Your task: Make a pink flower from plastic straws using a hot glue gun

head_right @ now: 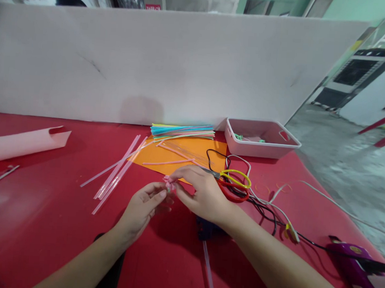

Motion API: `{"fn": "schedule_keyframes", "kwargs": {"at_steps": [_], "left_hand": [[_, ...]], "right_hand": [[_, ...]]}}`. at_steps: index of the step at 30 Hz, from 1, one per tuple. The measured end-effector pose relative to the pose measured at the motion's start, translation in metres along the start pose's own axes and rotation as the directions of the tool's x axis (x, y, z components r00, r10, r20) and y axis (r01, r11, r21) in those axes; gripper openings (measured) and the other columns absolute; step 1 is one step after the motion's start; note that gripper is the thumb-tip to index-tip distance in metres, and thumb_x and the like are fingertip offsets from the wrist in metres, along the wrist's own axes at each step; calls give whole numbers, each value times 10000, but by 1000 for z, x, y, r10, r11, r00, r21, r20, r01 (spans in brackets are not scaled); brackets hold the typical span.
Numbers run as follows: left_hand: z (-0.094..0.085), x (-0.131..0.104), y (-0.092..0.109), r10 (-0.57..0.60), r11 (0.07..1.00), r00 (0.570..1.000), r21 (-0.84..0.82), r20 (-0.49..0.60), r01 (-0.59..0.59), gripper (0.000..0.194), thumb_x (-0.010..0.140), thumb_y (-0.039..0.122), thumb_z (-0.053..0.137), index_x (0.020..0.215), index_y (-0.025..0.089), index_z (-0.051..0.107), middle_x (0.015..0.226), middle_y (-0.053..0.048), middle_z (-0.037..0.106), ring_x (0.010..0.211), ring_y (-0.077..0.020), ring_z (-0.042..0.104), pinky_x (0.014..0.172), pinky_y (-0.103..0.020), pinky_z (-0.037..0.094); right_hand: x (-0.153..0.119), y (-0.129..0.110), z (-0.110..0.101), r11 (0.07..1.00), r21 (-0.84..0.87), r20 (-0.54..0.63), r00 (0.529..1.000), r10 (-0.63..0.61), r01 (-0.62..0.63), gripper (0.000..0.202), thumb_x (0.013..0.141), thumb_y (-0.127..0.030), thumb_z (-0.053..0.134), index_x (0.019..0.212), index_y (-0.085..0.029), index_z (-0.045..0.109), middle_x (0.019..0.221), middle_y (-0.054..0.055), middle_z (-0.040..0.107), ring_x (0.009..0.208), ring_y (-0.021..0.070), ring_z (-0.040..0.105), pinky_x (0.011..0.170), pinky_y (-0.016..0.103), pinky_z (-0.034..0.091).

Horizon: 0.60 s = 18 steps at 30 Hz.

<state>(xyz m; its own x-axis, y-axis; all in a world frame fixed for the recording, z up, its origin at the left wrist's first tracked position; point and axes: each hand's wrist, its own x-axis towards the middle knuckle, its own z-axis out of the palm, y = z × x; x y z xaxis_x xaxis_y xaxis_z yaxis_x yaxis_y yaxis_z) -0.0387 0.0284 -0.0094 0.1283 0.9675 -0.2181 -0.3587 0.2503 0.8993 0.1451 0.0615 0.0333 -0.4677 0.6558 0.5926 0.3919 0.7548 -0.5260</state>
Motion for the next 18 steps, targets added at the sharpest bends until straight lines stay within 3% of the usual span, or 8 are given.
{"fn": "schedule_keyframes", "kwargs": {"at_steps": [5, 12, 18], "left_hand": [[1, -3, 0, -26, 998, 998, 52, 49, 23, 324, 767, 404, 779, 942, 161, 654, 794, -21, 669, 576, -148, 648, 417, -258, 550], [3, -7, 1, 118, 982, 993, 150, -3, -117, 319, 780, 394, 777, 914, 171, 593, 790, -17, 699, 550, -118, 642, 457, -218, 538], [1, -5, 0, 149, 977, 988, 161, -37, -142, 336, 767, 419, 780, 884, 174, 581, 703, -4, 698, 488, -106, 607, 432, -205, 484]], "right_hand": [[1, -1, 1, 1000, 3, 12, 1000, -4, 4, 169, 892, -143, 599, 1036, -201, 666, 970, 60, 746, 916, 156, 697, 840, 289, 566], [0, -2, 5, 1000, 7, 42, 999, -14, 14, 167, 891, -144, 587, 1030, -202, 660, 963, 69, 747, 901, 165, 701, 816, 304, 580], [-1, -1, 6, 1000, -25, 24, 1000, -18, 18, 197, 898, -164, 585, 1075, -213, 659, 1016, 76, 742, 971, 178, 697, 879, 325, 582]]}}
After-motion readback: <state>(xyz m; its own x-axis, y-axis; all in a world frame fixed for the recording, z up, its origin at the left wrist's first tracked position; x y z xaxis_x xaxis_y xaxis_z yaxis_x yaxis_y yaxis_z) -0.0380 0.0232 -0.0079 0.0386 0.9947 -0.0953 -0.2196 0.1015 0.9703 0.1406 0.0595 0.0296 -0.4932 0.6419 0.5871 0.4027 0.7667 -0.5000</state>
